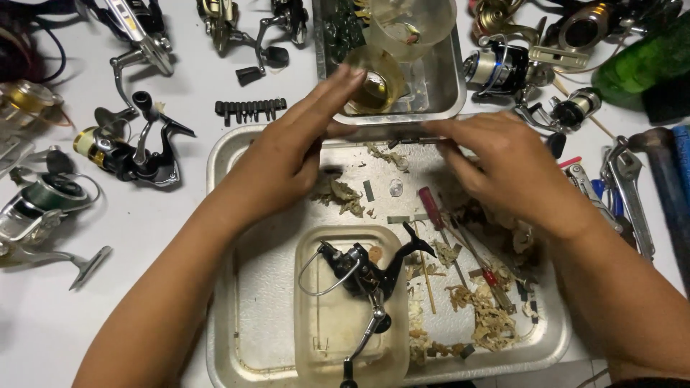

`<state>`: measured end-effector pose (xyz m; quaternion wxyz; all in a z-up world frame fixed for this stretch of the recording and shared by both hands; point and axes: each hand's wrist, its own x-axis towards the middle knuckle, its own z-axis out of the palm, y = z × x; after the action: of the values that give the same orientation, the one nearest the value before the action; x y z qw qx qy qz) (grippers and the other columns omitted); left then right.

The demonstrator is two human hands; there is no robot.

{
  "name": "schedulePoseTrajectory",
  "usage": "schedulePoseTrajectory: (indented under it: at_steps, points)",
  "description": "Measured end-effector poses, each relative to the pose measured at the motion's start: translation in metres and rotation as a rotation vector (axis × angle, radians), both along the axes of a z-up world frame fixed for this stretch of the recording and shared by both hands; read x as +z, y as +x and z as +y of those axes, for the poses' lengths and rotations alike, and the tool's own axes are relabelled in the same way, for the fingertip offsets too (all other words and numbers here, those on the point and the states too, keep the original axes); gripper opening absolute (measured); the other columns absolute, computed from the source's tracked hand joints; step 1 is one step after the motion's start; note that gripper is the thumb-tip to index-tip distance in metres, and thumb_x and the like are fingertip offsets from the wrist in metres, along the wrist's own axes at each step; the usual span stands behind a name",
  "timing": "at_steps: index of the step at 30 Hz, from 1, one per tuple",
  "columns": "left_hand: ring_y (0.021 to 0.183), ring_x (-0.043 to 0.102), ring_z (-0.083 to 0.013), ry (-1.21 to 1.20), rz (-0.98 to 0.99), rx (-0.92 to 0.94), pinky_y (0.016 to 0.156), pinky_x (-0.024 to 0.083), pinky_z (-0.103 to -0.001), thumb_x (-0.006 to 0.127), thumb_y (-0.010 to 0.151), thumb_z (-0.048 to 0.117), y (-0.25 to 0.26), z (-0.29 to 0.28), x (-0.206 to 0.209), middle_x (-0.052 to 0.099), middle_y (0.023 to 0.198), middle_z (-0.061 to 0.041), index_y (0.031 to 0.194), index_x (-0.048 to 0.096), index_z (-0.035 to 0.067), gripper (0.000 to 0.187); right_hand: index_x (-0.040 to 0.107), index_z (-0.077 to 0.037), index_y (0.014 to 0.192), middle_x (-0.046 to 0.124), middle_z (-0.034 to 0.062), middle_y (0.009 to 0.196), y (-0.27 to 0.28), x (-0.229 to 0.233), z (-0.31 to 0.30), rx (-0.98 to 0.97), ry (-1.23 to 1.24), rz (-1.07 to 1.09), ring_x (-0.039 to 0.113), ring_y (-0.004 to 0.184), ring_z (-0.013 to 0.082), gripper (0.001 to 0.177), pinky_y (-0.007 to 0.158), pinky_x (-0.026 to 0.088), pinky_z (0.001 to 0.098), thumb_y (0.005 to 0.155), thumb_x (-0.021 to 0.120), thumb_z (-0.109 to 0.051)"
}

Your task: Disassembling, adjusting, and reassembling the internal gears and washers of a spinning fishing reel on a workbench.

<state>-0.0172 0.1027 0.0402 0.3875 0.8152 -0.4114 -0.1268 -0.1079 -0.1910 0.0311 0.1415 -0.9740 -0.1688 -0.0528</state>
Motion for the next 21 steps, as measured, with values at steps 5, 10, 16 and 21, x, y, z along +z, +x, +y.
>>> schedulePoseTrajectory:
  at_steps: [5, 10, 16, 21]
  points:
    - [0.159, 0.032, -0.0363, -0.091, 0.039, -0.049, 0.118, 0.043, -0.056, 0.048, 0.097, 0.004, 0.001, 0.014, 0.001, 0.021, 0.173, -0.003, 0.159, 0.027, 0.032, 0.071, 0.072, -0.008, 0.128, 0.078, 0.0120, 0.112, -0.025, 0.014, -0.021, 0.006, -0.115, 0.010, 0.074, 0.094, 0.0259, 0.034, 0.084, 0.060, 0.0434, 0.095, 0.068, -0.007]
    - [0.121, 0.062, -0.0283, -0.060, -0.116, -0.156, 0.103, 0.048, -0.044, 0.056, 0.097, 0.007, 0.007, 0.013, -0.011, 0.064, 0.135, -0.010, 0.142, 0.058, 0.011, 0.046, 0.075, -0.019, 0.124, 0.083, 0.0015, 0.100, -0.040, 0.007, -0.023, -0.192, -0.197, 0.233, 0.075, 0.100, 0.0248, 0.031, 0.107, 0.043, 0.0506, 0.097, 0.066, -0.032]
    - [0.108, 0.064, -0.0299, 0.092, -0.445, -0.193, 0.080, 0.045, -0.047, 0.076, 0.090, 0.018, 0.000, 0.008, -0.022, 0.069, 0.122, -0.007, 0.122, 0.069, 0.010, 0.033, 0.076, -0.016, 0.122, 0.081, 0.0021, 0.102, -0.032, 0.012, -0.001, -0.021, -0.118, -0.059, 0.074, 0.092, 0.0197, 0.028, 0.113, 0.039, 0.0518, 0.094, 0.073, -0.016]
    - [0.144, 0.053, -0.0384, 0.027, -0.274, -0.129, 0.105, 0.053, -0.048, 0.065, 0.090, -0.005, -0.011, 0.018, -0.016, 0.038, 0.168, -0.017, 0.161, 0.024, 0.031, 0.089, 0.061, 0.006, 0.134, 0.071, 0.0206, 0.119, -0.020, 0.027, 0.028, 0.268, 0.165, -0.009, 0.069, 0.107, 0.0294, 0.038, 0.100, 0.058, 0.0382, 0.097, 0.060, -0.004]
